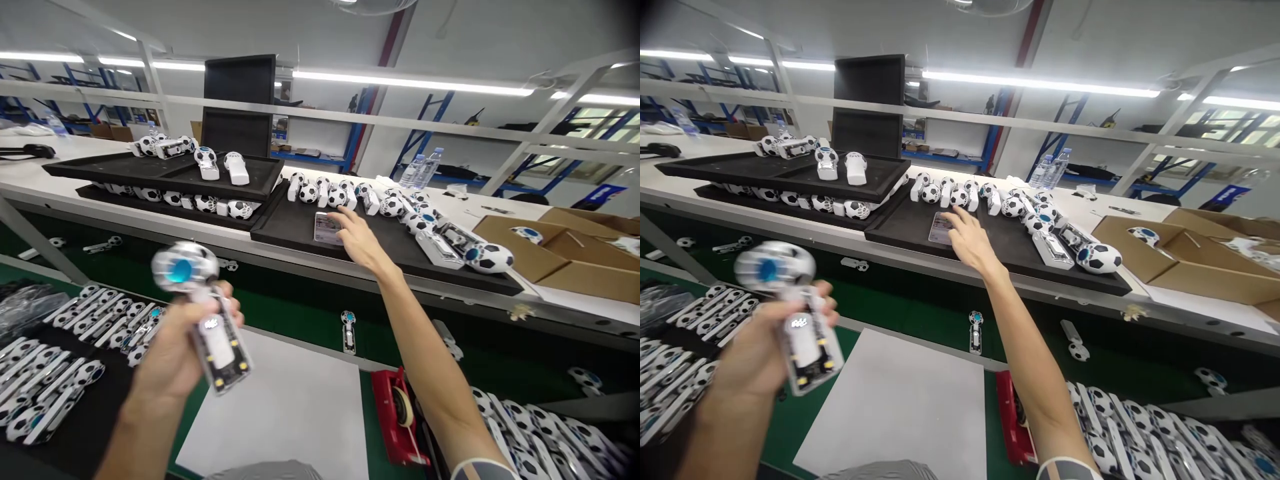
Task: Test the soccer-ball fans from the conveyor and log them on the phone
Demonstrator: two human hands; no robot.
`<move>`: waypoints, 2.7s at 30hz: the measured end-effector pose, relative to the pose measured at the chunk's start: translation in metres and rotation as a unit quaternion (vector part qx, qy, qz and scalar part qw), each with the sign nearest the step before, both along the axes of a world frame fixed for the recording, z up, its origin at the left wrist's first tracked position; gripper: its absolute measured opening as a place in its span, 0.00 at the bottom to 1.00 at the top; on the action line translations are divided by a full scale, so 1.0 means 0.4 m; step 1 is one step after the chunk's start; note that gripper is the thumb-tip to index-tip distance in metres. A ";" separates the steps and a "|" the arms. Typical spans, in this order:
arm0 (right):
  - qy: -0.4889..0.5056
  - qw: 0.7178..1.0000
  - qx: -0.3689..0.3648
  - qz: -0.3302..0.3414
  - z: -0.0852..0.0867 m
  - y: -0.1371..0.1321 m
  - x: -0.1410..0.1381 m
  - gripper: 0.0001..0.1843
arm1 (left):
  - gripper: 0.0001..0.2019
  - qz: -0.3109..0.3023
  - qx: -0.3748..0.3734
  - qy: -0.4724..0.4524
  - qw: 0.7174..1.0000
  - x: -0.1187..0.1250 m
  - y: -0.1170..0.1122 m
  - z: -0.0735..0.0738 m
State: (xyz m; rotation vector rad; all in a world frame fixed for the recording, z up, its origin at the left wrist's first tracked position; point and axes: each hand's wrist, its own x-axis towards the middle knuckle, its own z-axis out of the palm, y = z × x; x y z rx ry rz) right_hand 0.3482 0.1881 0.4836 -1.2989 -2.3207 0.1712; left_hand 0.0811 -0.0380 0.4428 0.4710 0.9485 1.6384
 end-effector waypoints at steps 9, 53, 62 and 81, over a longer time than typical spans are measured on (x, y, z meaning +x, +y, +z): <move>0.007 1.000 0.007 0.016 -0.011 -0.007 0.037 0.25 | 0.12 -0.091 -0.179 -0.115 0.973 0.225 0.010 -0.270; -0.023 0.999 -0.003 0.046 -0.009 0.013 0.009 0.26 | 0.17 -0.125 -0.101 -0.013 0.987 0.241 0.014 -0.224; -0.061 0.998 -0.009 0.024 -0.005 0.016 0.003 0.29 | 0.19 -0.123 -0.087 0.026 0.988 0.251 -0.003 -0.227; -0.028 0.996 0.036 -0.074 -0.026 0.021 0.043 0.26 | 0.21 -0.097 -0.079 0.099 0.987 0.254 -0.020 -0.265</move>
